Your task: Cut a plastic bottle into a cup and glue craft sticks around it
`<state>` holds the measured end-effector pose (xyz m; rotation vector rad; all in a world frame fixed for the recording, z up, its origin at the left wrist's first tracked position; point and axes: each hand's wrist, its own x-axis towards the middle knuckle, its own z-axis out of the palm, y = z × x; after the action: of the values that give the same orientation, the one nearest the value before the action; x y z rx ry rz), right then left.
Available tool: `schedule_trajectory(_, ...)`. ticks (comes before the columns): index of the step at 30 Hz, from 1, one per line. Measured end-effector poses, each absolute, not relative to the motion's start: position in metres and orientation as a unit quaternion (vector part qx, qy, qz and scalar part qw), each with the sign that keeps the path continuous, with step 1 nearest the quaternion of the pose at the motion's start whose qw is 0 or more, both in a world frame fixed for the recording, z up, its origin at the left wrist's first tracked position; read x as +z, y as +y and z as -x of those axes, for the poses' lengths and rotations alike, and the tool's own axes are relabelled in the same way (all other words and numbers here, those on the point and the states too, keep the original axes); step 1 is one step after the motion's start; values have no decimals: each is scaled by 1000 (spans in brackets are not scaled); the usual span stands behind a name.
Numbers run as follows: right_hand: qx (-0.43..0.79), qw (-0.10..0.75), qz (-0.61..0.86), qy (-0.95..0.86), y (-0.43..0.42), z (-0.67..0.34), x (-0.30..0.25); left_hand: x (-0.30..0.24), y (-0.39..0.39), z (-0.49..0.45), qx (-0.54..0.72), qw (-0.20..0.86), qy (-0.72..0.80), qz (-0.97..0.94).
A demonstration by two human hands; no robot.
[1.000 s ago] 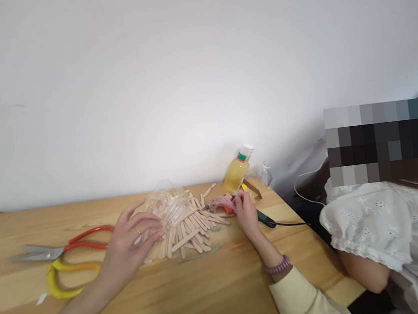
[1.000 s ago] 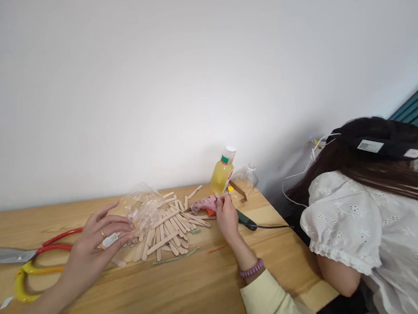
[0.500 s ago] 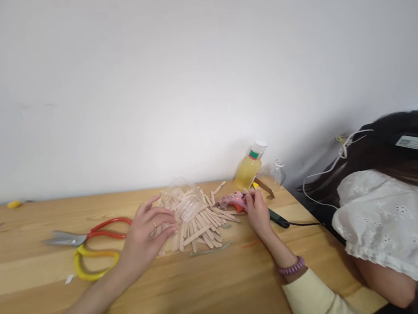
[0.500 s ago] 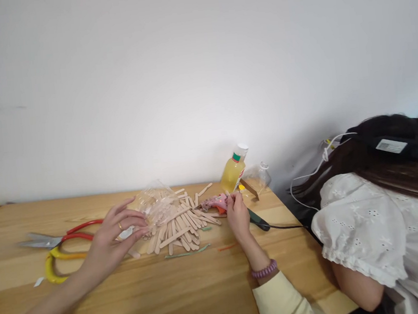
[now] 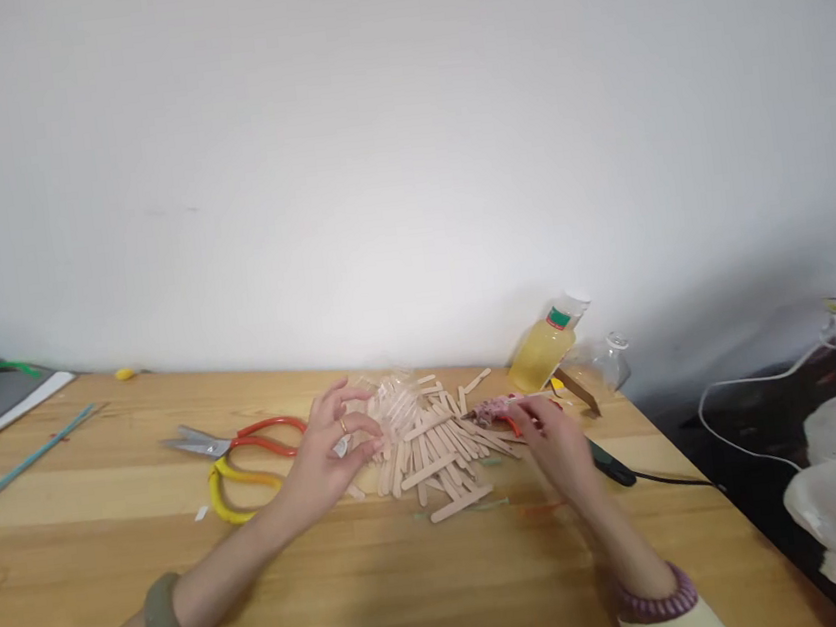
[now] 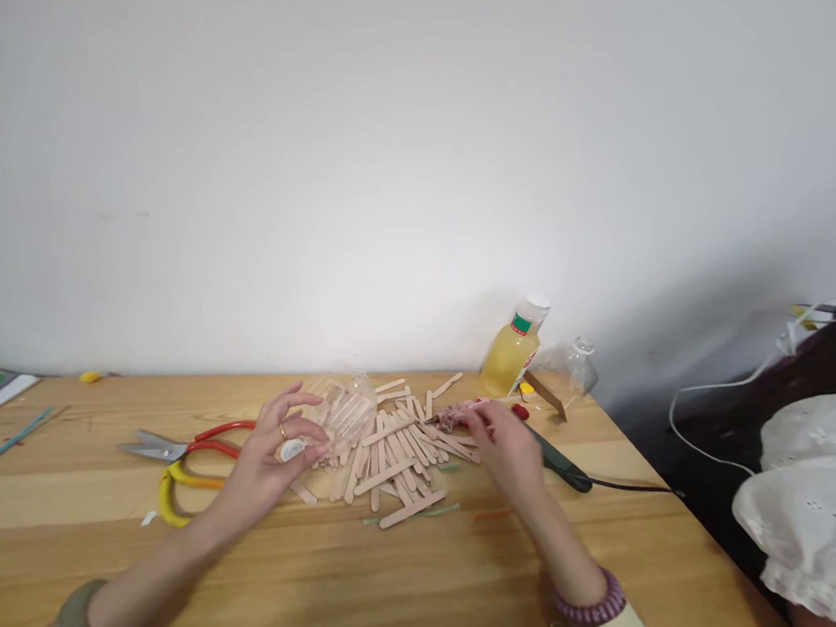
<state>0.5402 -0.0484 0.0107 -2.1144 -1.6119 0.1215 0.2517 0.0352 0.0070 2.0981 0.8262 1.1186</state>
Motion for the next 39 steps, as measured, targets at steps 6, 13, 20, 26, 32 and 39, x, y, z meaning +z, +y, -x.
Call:
schedule_trajectory(6, 56, 125, 834, -535, -37, -579, 6, 10, 35, -255, 388, 416, 318, -758)
schedule_trajectory(13, 92, 103, 824, -550, -33, -579, 2, -3, 37, -261, 387, 423, 363, -734)
schedule_trajectory(20, 142, 211, 843, -475, -37, -592, 2, -15, 43, -265, 401, 433, 397, -703)
schedule_trajectory(26, 239, 357, 820, -377, -43, -599, 18, -19, 45, -268, 409, 507, 412, -637)
schedule_trajectory(32, 355, 443, 750, -340, -55, -586, 13, -20, 33, -266, 442, 480, 390, -649)
schedule_trajectory(39, 399, 559, 700, -196, -58, -574, 5, -9, 22, -265, 419, 474, 393, -667)
